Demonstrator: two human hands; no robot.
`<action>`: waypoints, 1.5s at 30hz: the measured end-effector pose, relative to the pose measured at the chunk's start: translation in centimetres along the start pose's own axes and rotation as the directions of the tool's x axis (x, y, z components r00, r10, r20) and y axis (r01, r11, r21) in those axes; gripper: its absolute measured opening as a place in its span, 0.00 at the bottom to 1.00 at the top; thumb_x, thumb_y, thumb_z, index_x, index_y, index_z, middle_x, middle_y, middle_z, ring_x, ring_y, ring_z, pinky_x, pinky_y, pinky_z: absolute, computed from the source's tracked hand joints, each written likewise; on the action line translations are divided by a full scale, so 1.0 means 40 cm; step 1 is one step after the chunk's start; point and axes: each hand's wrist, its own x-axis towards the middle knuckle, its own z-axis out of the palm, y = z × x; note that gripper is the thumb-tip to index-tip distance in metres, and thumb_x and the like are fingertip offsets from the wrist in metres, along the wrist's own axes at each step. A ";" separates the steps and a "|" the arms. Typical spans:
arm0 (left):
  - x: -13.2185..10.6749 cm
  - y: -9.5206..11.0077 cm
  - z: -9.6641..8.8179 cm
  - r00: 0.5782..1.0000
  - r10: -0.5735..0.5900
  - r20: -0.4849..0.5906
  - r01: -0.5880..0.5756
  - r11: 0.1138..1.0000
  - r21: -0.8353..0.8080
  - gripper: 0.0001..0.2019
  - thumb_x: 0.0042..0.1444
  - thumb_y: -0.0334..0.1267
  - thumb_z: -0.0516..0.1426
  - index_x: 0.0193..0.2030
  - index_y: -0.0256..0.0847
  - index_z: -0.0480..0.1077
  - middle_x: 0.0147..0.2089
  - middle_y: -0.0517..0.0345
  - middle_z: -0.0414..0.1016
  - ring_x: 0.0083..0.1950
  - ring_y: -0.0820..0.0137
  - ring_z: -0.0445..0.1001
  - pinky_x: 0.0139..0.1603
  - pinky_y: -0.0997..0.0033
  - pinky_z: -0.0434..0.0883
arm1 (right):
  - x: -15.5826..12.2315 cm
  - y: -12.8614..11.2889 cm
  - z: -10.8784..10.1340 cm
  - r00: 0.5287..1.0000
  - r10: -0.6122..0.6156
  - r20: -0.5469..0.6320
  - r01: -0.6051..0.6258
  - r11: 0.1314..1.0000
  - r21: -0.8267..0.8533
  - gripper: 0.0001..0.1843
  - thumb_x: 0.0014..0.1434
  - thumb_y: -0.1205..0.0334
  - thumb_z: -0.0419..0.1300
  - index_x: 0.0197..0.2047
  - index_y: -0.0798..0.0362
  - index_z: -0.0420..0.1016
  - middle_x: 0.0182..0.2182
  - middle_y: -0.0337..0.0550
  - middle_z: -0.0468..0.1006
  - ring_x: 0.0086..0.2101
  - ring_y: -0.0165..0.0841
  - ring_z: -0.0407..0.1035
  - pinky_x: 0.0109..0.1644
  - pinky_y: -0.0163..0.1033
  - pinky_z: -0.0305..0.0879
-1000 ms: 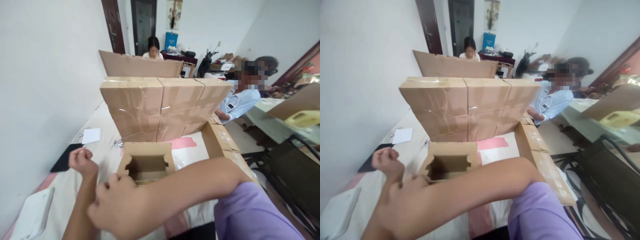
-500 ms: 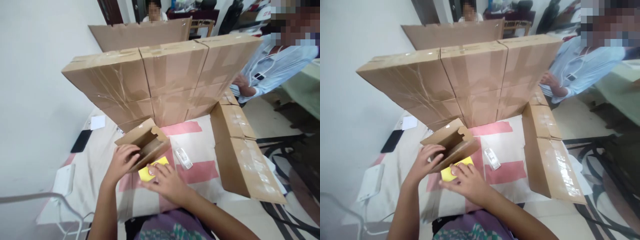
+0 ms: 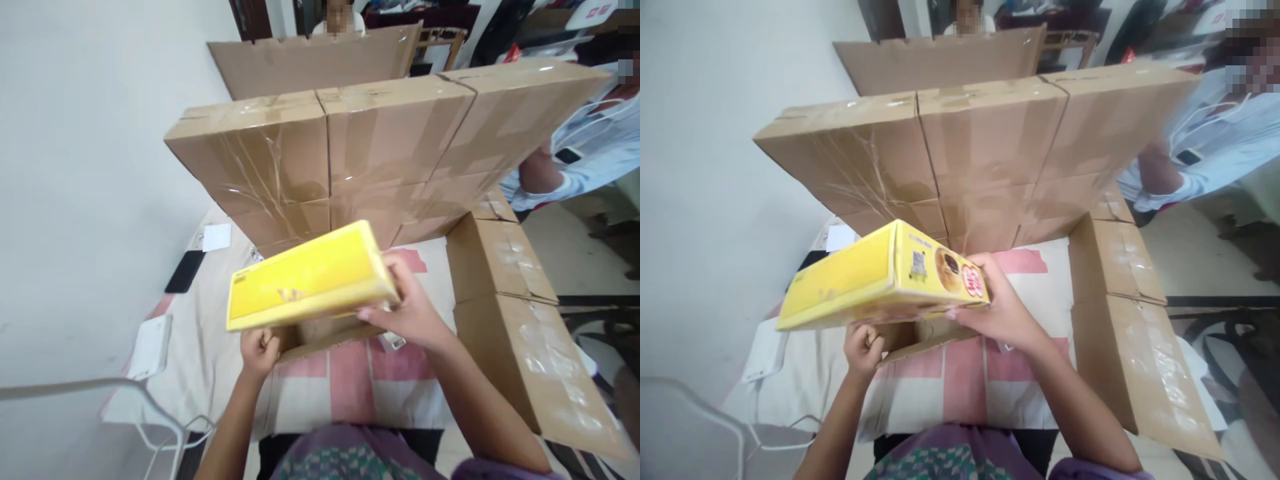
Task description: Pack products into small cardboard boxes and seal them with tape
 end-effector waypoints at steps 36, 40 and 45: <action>0.005 -0.017 0.035 0.850 -0.153 0.504 0.352 0.877 -0.328 0.41 0.65 0.45 0.60 0.79 0.59 0.42 0.81 0.53 0.44 0.79 0.56 0.53 0.79 0.49 0.51 | -0.147 0.243 0.035 0.992 0.129 -0.014 -0.124 0.917 -0.379 0.47 0.68 0.59 0.57 0.80 0.44 0.32 0.72 0.52 0.57 0.71 0.47 0.47 0.73 0.63 0.52; 0.025 -0.015 0.053 0.813 -0.157 0.560 0.390 0.862 -0.325 0.47 0.64 0.46 0.61 0.79 0.63 0.31 0.82 0.64 0.23 0.82 0.63 0.30 0.80 0.58 0.40 | -0.099 0.272 0.050 0.990 0.105 -0.097 -0.131 0.939 -0.318 0.61 0.59 0.63 0.64 0.79 0.46 0.23 0.77 0.54 0.40 0.75 0.50 0.35 0.75 0.64 0.44; 0.048 -0.031 0.039 0.823 -0.134 0.553 0.343 0.892 -0.295 0.40 0.65 0.46 0.59 0.78 0.62 0.42 0.74 0.52 0.63 0.77 0.59 0.57 0.76 0.48 0.58 | -0.095 0.281 0.056 0.945 -0.165 -0.283 0.100 0.968 -0.230 0.37 0.63 0.67 0.56 0.74 0.44 0.56 0.53 0.48 0.78 0.62 0.41 0.66 0.69 0.55 0.61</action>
